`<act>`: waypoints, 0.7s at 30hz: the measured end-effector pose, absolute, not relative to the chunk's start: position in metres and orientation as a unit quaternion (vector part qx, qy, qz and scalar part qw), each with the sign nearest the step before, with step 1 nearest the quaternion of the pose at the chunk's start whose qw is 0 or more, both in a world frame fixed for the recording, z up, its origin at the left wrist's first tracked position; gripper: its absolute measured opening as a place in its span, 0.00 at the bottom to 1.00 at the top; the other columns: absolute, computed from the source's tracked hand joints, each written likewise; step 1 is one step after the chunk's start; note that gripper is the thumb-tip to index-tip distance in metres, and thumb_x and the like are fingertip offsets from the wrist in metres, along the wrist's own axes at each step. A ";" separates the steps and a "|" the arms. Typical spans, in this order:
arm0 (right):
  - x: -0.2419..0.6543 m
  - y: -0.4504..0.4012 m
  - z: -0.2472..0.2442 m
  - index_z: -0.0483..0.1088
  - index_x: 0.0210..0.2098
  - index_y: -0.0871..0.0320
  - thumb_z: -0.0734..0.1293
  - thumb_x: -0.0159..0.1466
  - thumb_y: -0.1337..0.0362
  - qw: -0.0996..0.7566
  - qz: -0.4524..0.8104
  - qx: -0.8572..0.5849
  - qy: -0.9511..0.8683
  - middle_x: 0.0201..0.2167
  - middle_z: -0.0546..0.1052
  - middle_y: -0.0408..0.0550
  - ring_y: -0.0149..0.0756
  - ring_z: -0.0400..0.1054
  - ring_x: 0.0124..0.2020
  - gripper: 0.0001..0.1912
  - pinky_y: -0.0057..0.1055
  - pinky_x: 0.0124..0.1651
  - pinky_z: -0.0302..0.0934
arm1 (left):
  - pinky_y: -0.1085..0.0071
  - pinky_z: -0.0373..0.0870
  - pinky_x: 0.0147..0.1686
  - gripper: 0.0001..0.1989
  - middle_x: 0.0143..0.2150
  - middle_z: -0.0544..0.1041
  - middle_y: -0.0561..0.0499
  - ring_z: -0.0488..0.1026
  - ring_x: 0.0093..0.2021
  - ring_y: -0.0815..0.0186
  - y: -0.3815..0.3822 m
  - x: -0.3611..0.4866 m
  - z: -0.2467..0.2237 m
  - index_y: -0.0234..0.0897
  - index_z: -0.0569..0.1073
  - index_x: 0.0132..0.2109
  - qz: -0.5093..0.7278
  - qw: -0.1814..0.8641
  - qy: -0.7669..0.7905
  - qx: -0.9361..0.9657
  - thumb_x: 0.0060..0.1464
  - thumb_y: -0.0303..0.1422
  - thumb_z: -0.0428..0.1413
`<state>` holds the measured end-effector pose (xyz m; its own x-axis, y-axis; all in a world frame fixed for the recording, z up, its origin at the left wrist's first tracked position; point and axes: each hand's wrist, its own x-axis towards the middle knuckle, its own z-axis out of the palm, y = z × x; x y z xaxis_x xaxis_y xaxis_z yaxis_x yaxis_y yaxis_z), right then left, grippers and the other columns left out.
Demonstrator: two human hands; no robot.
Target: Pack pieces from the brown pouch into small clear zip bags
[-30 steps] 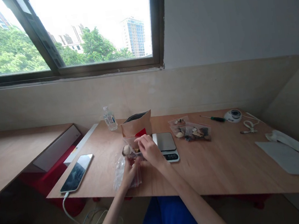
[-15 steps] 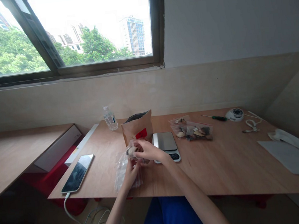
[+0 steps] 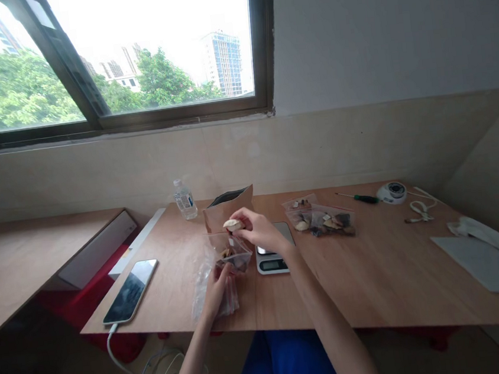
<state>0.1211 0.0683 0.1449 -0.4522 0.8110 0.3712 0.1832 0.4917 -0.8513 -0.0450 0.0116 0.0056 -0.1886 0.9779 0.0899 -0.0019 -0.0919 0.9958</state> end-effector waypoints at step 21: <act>0.094 0.087 0.154 0.70 0.43 0.57 0.55 0.63 0.70 0.517 0.179 -0.294 -0.784 0.44 0.72 0.49 0.34 0.65 0.48 0.15 0.34 0.52 0.58 | 0.66 0.69 0.42 0.18 0.40 0.76 0.47 0.74 0.40 0.61 0.012 -0.044 0.002 0.35 0.70 0.46 0.551 0.452 0.498 0.493 0.51 0.42 0.55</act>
